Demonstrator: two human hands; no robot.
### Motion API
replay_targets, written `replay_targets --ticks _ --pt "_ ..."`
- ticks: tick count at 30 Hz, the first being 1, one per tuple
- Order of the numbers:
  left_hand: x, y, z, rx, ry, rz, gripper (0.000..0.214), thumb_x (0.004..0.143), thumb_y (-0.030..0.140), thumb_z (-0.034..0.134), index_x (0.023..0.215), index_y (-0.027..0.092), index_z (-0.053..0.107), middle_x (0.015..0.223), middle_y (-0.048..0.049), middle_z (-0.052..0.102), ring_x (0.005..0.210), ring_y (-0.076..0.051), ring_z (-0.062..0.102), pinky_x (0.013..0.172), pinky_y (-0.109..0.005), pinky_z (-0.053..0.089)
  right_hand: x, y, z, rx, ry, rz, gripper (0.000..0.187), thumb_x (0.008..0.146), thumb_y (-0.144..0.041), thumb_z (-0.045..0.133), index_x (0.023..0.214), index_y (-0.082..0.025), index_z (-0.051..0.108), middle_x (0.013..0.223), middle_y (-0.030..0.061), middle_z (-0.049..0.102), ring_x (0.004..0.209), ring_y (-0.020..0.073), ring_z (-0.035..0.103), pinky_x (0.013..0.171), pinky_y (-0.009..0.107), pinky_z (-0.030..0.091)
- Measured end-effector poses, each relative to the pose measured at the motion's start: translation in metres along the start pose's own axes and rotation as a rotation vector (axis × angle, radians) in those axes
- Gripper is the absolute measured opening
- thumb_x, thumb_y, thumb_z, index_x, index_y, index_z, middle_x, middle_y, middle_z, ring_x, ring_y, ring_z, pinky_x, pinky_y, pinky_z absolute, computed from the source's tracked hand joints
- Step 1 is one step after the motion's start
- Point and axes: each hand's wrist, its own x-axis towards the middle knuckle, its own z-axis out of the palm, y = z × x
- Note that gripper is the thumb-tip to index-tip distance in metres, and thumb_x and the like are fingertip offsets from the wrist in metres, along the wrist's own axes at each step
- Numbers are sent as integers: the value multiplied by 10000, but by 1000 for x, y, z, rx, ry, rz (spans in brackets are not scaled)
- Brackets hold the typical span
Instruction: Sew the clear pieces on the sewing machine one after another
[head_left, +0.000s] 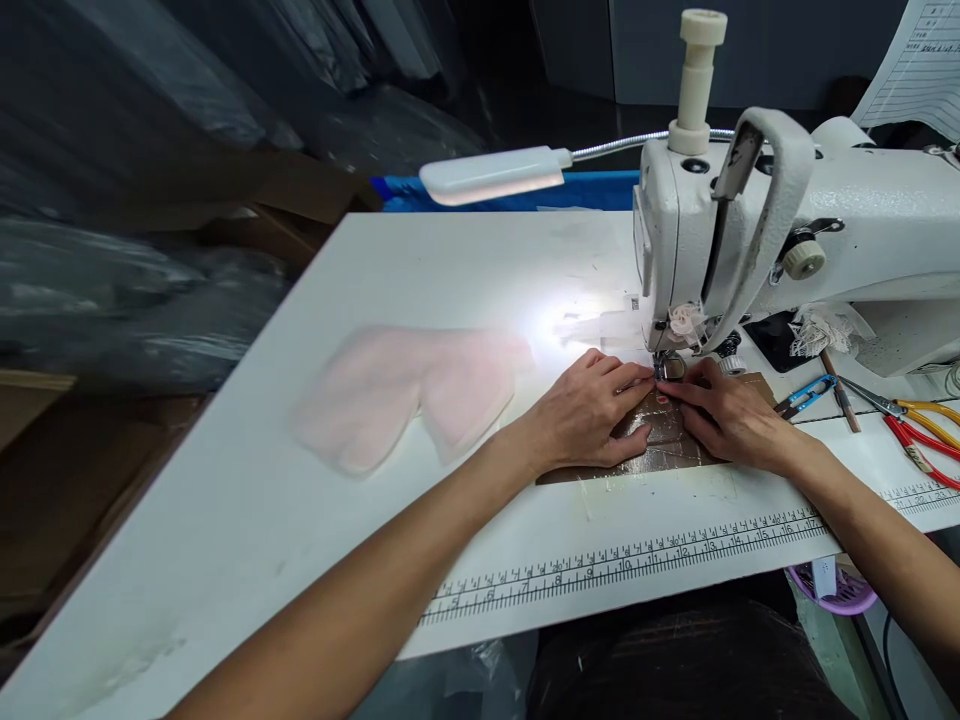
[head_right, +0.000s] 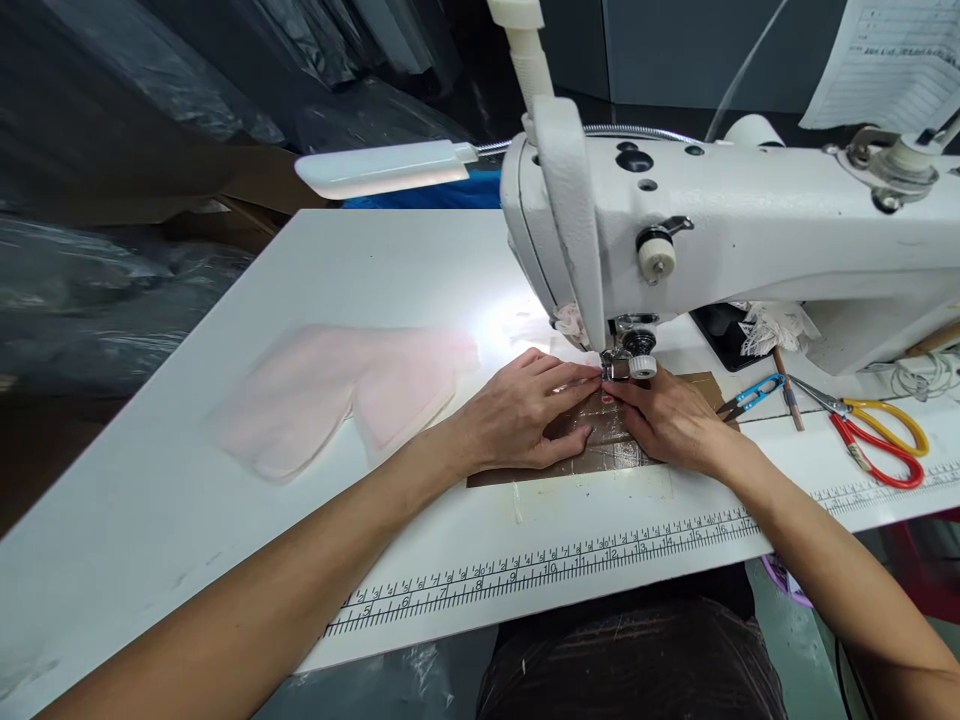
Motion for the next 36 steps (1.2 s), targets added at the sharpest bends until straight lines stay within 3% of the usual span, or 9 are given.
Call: replay_targets --ticks 7,11,15,22,25,31,36 --pt "1 -1 -1 -9 2 -25 418 919 380 505 1178 92 663 1205 -150 705 957 -267 659 828 -421 491 5 -6 -20 143 -46 198 306 962 -230 491 1131 -175 740 896 58 621 756 151 601 672 259 478" --pt "1 -2 0 -9 -53 -54 433 902 382 528 1227 119 644 1253 -150 679 990 -279 636 855 -442 482 7 -6 -26 184 -75 312 295 974 -328 498 1057 -164 728 752 31 621 669 159 579 623 270 444" --pt "1 -4 2 -3 -70 -65 468 898 405 530 1264 131 629 1263 -156 664 992 -293 612 854 -454 474 8 1 -26 265 -63 291 324 996 -395 448 941 -183 687 789 46 664 713 171 601 676 286 474" --pt "1 -4 4 2 -51 -84 469 927 451 506 1250 135 633 1209 -156 667 987 -298 589 826 -439 450 17 12 -18 211 60 356 422 993 -446 361 671 -208 495 656 43 590 620 164 527 577 286 402" --pt "0 -4 4 -3 -52 -90 476 929 452 505 1261 134 625 1212 -158 660 988 -296 581 826 -434 438 14 7 -19 224 98 326 436 1003 -476 371 694 -202 513 704 59 607 668 173 553 617 291 437" --pt "0 -3 6 16 -44 -95 486 942 462 477 1270 126 604 1208 -160 660 994 -293 582 821 -424 434 6 -1 -18 218 8 371 334 950 -453 517 1004 -146 637 768 52 621 667 171 567 612 290 435" --pt "-1 -1 7 15 -18 -98 475 946 437 469 1277 113 574 1244 -179 646 996 -298 590 815 -429 442 6 -1 -15 212 69 364 215 913 -315 494 900 -159 643 794 54 638 715 172 582 656 287 442"
